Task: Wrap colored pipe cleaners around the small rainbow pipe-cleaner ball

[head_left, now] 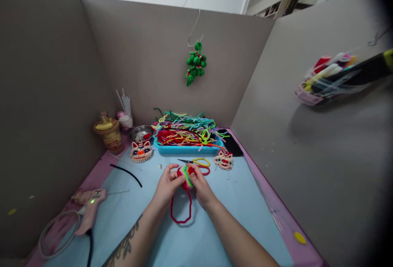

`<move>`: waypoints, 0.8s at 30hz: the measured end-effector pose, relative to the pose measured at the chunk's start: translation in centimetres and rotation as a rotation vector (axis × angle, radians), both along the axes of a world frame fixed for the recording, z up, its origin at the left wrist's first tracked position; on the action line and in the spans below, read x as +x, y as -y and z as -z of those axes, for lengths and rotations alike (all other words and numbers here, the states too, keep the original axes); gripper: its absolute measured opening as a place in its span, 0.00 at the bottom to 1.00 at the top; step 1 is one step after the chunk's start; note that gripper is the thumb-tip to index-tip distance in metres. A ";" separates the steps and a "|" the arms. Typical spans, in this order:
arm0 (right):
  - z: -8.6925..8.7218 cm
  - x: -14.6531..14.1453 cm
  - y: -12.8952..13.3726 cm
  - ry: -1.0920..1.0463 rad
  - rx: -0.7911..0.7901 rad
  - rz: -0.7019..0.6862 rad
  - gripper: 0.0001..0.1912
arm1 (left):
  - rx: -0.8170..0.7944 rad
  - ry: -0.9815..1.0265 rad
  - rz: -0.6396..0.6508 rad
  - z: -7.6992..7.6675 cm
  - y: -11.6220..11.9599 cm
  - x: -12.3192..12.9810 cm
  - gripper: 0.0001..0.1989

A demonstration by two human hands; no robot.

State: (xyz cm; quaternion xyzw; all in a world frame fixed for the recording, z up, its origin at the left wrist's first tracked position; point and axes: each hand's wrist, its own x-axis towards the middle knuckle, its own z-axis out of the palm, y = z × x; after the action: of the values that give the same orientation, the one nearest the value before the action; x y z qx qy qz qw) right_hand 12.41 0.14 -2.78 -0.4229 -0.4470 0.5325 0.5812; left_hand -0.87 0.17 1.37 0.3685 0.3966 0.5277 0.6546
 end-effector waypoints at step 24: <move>0.8 0.7 -0.6 0.013 -0.018 0.072 0.22 | -0.105 0.101 0.062 -0.1 0.0 -0.4 0.42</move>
State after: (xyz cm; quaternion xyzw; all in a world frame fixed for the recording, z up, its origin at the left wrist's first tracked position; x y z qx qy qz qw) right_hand 13.15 0.77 -3.60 -0.4475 -0.4306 0.5124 0.5931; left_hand -1.29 0.21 1.50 0.3188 0.3786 0.5037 0.7081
